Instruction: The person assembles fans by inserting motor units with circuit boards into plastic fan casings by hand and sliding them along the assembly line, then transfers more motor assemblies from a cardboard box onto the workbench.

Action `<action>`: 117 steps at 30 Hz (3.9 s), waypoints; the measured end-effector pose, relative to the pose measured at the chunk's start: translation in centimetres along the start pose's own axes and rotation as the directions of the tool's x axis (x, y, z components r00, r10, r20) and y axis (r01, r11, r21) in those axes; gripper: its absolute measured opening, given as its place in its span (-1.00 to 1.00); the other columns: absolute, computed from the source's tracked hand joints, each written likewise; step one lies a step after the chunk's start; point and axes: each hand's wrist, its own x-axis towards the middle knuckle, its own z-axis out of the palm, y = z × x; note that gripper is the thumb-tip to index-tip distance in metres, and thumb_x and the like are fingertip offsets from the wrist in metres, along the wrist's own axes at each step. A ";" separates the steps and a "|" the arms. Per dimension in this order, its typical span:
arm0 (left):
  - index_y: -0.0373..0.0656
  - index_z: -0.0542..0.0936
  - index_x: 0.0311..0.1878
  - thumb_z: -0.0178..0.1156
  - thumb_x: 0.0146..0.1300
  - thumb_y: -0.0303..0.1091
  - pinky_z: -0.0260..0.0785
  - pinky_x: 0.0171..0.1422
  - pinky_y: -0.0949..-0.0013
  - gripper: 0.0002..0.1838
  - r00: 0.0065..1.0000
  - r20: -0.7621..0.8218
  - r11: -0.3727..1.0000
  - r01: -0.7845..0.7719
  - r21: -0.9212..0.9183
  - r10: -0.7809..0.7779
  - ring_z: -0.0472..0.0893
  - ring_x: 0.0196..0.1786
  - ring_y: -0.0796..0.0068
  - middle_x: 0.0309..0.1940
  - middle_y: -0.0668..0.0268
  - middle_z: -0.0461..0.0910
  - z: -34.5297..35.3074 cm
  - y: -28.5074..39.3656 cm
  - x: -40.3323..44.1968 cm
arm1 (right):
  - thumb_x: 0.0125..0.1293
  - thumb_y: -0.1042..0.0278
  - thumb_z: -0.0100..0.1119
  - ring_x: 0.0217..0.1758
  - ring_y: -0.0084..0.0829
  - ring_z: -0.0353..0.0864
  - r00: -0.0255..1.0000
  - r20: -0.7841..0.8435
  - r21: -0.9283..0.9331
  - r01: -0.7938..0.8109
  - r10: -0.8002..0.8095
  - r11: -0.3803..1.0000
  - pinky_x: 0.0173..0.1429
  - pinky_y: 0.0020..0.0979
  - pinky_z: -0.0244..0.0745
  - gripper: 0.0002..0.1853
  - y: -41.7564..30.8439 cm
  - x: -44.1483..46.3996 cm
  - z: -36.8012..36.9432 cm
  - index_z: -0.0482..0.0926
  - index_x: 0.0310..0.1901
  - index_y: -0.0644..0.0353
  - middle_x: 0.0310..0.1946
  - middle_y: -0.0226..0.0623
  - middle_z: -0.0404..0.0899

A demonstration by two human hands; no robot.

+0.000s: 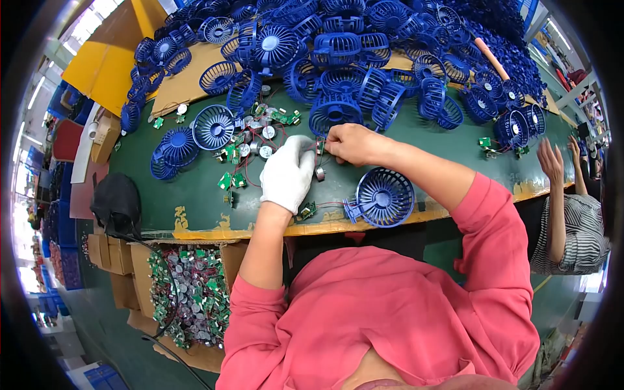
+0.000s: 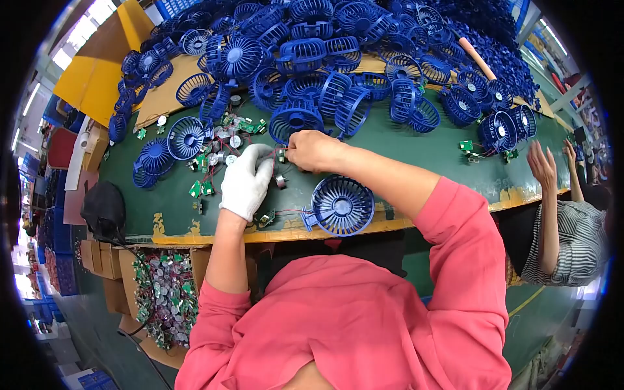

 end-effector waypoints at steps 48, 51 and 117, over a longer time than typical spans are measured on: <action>-0.27 0.55 0.01 0.48 -0.28 -0.18 0.36 0.15 0.23 -0.31 0.923 -0.004 0.910 -0.380 -0.165 0.384 0.53 0.03 0.12 -0.04 0.07 0.53 -7.9 3.3 -3.9 | 0.10 0.31 0.34 -0.29 -0.25 0.60 0.413 -0.245 -0.415 0.773 -0.877 0.479 -0.25 -0.35 0.50 -0.62 -2.1 -11.7 -1.8 0.55 -0.05 0.24 -0.20 -0.21 0.61; -0.31 0.40 0.20 0.54 -0.37 -0.03 0.30 0.25 0.20 -0.01 0.858 0.190 0.859 -0.409 -0.307 0.476 0.49 0.15 0.01 0.10 0.02 0.48 -6.8 5.8 -4.8 | 0.07 0.36 0.32 -0.31 -0.34 0.57 0.294 -0.150 -0.538 0.777 -0.944 0.328 -0.31 -0.38 0.47 -0.59 -1.6 -13.6 0.0 0.56 0.00 0.23 -0.15 -0.27 0.62; -0.13 0.57 -0.16 0.26 0.07 -0.33 0.42 -0.10 0.31 -0.76 0.942 0.260 0.972 -0.231 0.037 0.213 0.59 -0.24 0.23 -0.29 0.18 0.60 1.4 2.3 1.6 | 0.16 0.11 0.28 -0.29 -0.20 0.59 0.667 -0.686 -0.594 -0.285 -0.290 0.752 0.08 -0.23 0.32 -0.68 15.3 -13.7 -6.5 0.59 -0.18 0.16 -0.44 -0.21 0.62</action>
